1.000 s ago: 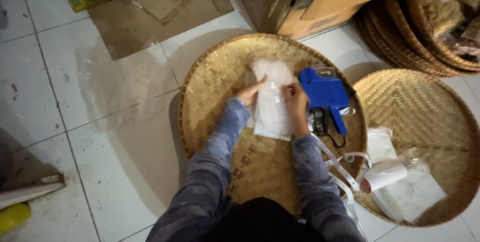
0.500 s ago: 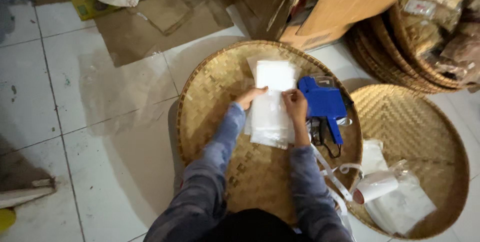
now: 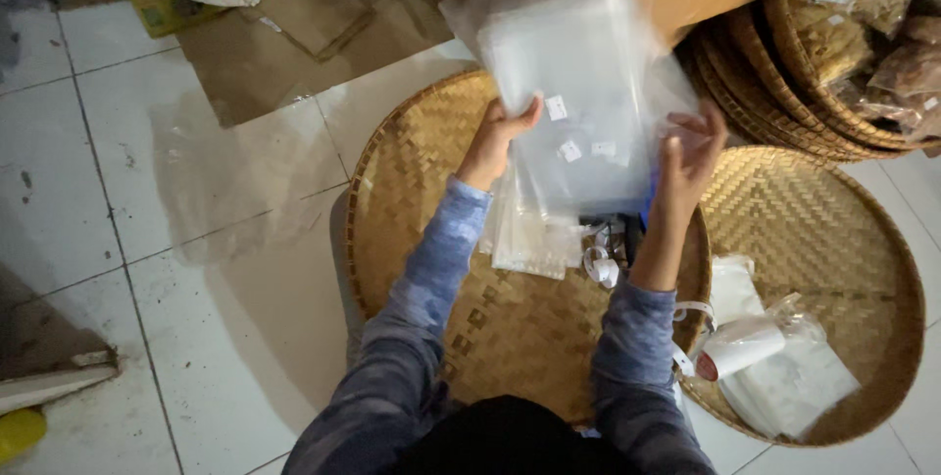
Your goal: The person sits on the floor and first handles a stack of clear plastic bags on a woven tray, lifting and shaking them. They then take a white tape roll, remove its wrapping, and thread the roll onto a blue price label gun, working the tape into place on the device.
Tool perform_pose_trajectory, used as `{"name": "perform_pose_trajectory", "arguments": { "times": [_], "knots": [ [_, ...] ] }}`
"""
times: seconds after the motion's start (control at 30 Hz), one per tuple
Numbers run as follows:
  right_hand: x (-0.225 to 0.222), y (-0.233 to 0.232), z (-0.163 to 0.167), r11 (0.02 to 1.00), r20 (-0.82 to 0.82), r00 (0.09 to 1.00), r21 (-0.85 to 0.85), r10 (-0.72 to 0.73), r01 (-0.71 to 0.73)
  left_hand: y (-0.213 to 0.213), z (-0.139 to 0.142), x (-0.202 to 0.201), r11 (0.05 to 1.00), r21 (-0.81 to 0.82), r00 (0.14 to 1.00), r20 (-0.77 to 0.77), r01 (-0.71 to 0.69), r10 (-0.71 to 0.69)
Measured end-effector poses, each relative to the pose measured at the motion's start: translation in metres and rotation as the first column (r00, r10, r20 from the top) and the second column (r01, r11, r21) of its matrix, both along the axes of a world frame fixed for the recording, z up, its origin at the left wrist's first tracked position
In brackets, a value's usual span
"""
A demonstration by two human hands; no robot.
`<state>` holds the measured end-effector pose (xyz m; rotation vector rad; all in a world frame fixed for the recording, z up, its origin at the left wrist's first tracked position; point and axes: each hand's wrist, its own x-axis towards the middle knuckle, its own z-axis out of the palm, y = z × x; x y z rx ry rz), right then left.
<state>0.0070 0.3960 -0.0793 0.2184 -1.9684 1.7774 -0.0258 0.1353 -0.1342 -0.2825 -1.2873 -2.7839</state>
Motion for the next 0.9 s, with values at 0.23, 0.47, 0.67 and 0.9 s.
{"name": "perform_pose_trajectory", "arguments": {
  "times": [0.23, 0.47, 0.67, 0.9],
  "knots": [
    [-0.001, -0.017, -0.012, 0.764, -0.163, 0.915, -0.507, 0.368, -0.398, 0.019, 0.016, 0.012, 0.879, 0.371, 0.953, 0.063, -0.298, 0.297],
    [0.011, -0.051, -0.076, 0.631, -0.177, 0.834, -0.577, 0.523, -0.518, 0.019, 0.024, 0.040, 0.709, 0.430, 0.816, 0.137, -0.559, 0.561],
    [0.019, -0.079, -0.071, 0.588, -0.121, 0.896, -0.715, 0.427, -0.377, 0.020, 0.007, 0.054, 0.818, 0.062, 0.804, -0.154, -0.572, 0.574],
    [0.030, -0.079, -0.045, 0.645, -0.192, 0.925, -0.669, 0.329, -0.369, 0.005, -0.022, 0.049, 0.822, -0.250, 0.830, -0.391, -0.512, 0.398]
  ]
}}
